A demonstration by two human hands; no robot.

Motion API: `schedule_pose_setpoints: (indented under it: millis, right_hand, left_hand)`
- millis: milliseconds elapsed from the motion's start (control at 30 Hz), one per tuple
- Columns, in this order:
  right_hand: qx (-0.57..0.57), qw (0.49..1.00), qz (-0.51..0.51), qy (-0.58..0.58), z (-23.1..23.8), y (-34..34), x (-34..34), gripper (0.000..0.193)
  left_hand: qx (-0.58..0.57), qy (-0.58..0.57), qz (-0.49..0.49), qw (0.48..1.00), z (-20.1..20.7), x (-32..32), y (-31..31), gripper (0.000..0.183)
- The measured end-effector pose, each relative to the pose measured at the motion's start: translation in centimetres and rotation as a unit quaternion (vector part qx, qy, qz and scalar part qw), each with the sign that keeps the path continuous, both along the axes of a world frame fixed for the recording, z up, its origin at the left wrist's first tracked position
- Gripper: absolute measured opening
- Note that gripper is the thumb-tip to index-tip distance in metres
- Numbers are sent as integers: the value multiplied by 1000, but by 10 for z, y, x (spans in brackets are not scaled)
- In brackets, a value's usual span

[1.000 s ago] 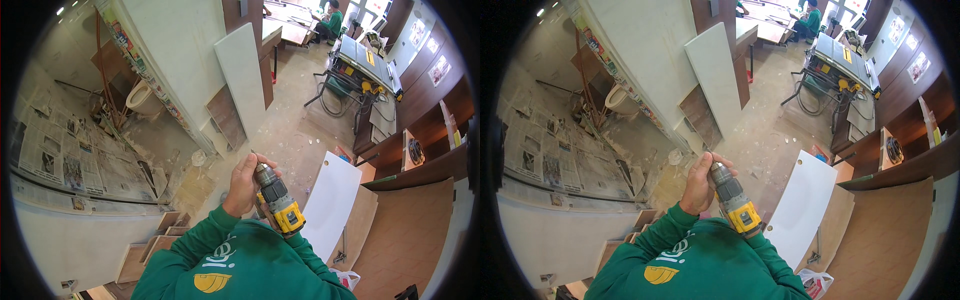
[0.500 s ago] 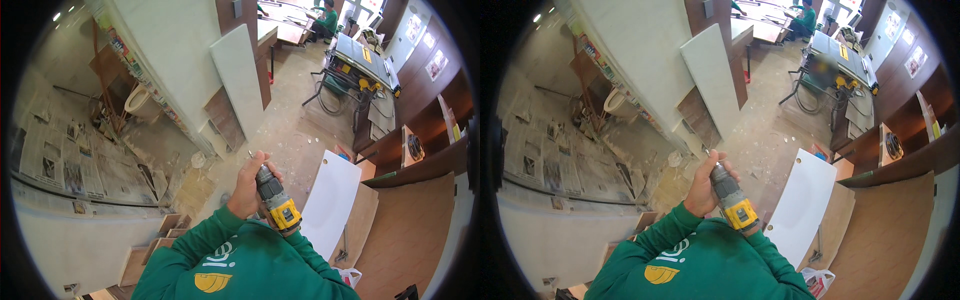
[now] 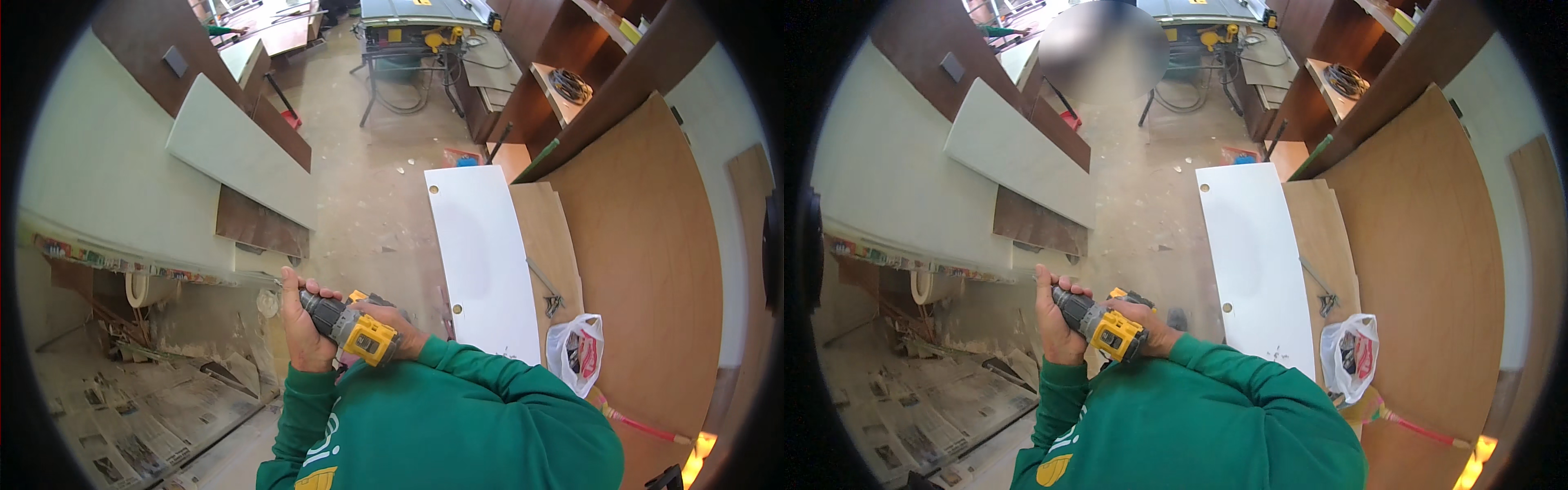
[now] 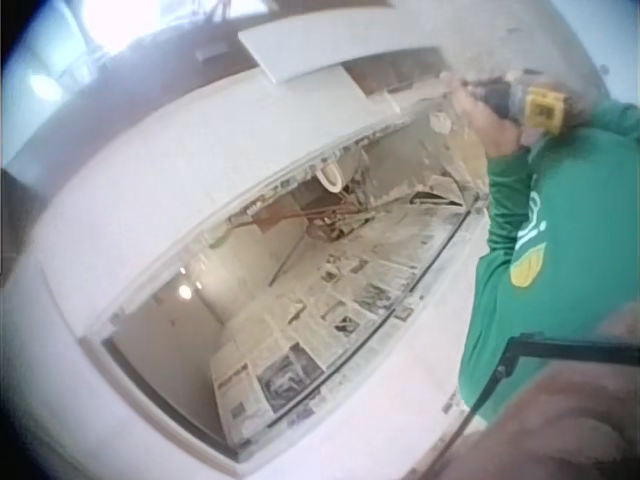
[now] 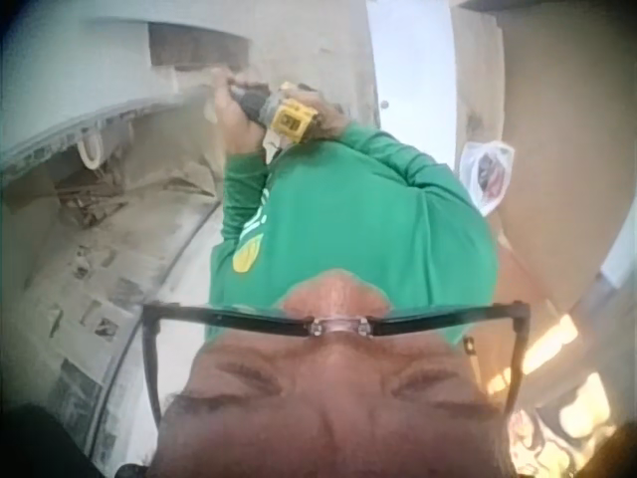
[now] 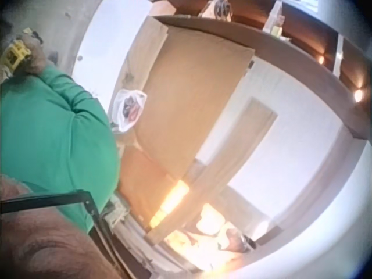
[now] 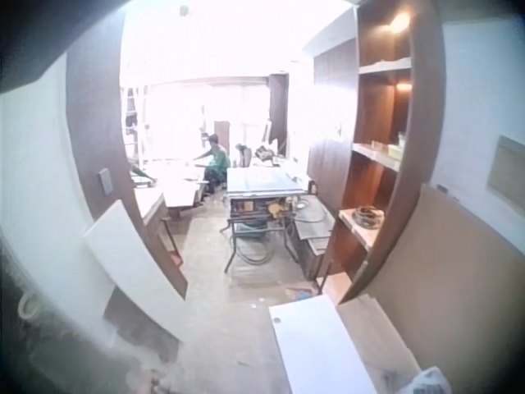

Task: The person marks positions on a white cabinet door using a metal ruler and pencil, then retrieves a drill from a toolbox. They attach metal hinges to the door using the drill and screws, working on a workbench in a construction environment.

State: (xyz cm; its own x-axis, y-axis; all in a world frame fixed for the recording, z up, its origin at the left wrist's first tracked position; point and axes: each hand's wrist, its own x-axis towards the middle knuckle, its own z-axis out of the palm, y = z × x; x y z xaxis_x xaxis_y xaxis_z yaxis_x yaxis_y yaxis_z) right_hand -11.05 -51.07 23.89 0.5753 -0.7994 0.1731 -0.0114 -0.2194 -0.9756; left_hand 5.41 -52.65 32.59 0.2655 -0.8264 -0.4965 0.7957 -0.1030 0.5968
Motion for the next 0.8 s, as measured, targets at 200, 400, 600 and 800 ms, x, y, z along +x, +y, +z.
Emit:
schedule_pose_setpoints:
  millis: [200, 400, 600, 800]
  right_hand:
    - [52, 998, -41, -16, -16, 12, 8, 57]
    - [162, 980, -110, -29, -32, 26, 24, 62]
    - [99, 975, -200, 23, 9, 31, 51, 49]
    - [104, 962, -249, -49, -17, 45, 64, 39]
  left_hand:
    - [37, 4, -65, 997, -7, 8, -6, 37]
    - [-10, -24, -203, 979, -16, 30, -23, 35]
    - [-17, 5, -254, 967, -13, 41, -40, 29]
    - [-79, 3, -352, 933, -20, 68, -60, 32]
